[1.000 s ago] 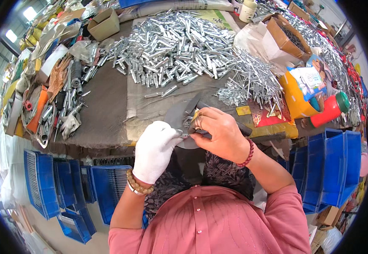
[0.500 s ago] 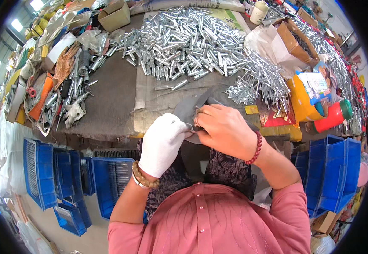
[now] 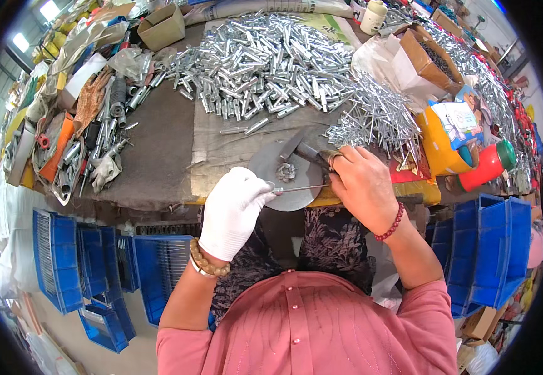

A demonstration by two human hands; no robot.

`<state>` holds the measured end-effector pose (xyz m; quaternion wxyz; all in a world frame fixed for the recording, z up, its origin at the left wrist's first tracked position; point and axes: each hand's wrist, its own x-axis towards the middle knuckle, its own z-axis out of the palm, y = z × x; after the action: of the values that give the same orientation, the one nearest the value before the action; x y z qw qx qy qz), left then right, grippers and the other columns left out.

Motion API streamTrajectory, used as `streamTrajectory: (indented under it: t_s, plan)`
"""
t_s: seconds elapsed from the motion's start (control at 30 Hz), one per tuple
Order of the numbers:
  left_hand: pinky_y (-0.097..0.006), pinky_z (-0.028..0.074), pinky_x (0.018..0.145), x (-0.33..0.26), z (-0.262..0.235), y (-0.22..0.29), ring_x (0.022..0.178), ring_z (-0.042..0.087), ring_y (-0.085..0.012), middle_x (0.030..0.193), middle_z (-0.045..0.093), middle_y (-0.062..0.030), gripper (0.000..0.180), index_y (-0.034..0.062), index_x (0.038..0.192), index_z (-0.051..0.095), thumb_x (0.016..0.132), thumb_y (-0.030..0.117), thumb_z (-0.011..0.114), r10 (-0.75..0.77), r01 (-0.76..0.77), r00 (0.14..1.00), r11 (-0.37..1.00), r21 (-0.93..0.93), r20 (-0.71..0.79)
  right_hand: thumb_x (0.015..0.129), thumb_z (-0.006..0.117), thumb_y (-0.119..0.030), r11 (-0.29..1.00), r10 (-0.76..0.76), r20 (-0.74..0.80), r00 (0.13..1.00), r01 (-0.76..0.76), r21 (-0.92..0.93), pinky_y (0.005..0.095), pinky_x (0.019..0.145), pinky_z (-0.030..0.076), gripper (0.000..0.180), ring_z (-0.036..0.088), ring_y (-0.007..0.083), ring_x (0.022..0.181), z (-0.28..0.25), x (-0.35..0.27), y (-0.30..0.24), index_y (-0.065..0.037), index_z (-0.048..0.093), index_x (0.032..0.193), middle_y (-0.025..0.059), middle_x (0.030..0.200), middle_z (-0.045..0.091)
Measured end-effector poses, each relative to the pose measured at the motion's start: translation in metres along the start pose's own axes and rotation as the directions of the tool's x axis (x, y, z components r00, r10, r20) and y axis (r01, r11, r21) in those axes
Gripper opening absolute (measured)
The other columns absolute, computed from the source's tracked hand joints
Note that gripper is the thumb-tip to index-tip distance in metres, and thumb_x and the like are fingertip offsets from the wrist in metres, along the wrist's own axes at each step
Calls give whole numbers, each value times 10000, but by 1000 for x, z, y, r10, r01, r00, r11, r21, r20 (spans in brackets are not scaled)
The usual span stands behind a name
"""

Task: The recorder is assembling small metal tubes and rods onto a circular metal base using a hammer and a metal jig.

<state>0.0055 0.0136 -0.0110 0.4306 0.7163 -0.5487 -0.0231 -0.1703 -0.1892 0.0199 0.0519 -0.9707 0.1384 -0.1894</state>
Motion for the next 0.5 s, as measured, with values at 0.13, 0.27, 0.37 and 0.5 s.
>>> streamTrajectory:
  t_s: [0.13, 0.27, 0.37, 0.5]
  plan:
    - [-416, 531, 780, 1, -2, 0, 880, 655, -324, 893, 654, -114, 144, 49, 959, 756, 828, 75, 807, -43, 43, 999, 999, -12, 21, 813, 759, -49, 985, 34, -211, 977, 3, 172, 449, 803, 564, 250, 677, 319, 934, 4, -15, 0, -45, 740, 1062, 116, 1067, 645]
    - [-381, 526, 776, 1, -2, 1, 868, 651, -299, 884, 666, -101, 103, 32, 939, 766, 841, 51, 795, -29, 29, 999, 999, -21, 19, 851, 747, -30, 967, -26, -197, 980, 75, 245, 398, 655, 574, 226, 677, 301, 784, -12, -33, -14, -78, 763, 1071, 103, 1116, 631]
    - [-376, 527, 769, 1, 0, 1, 869, 654, -292, 882, 667, -101, 110, 34, 949, 772, 844, 54, 801, -13, 13, 1000, 1000, 12, 10, 858, 764, -56, 967, -107, -234, 966, 156, 203, 390, 644, 568, 165, 678, 288, 790, -1, -45, -14, -71, 765, 1023, 105, 1095, 627]
    - [-371, 528, 769, 1, 1, 0, 873, 659, -284, 885, 666, -102, 134, 34, 968, 780, 837, 44, 807, -32, 32, 999, 999, 9, 10, 837, 768, -26, 950, -129, -155, 979, 166, 262, 408, 645, 559, 194, 678, 298, 796, -7, -41, -18, -49, 747, 1029, 122, 1049, 617]
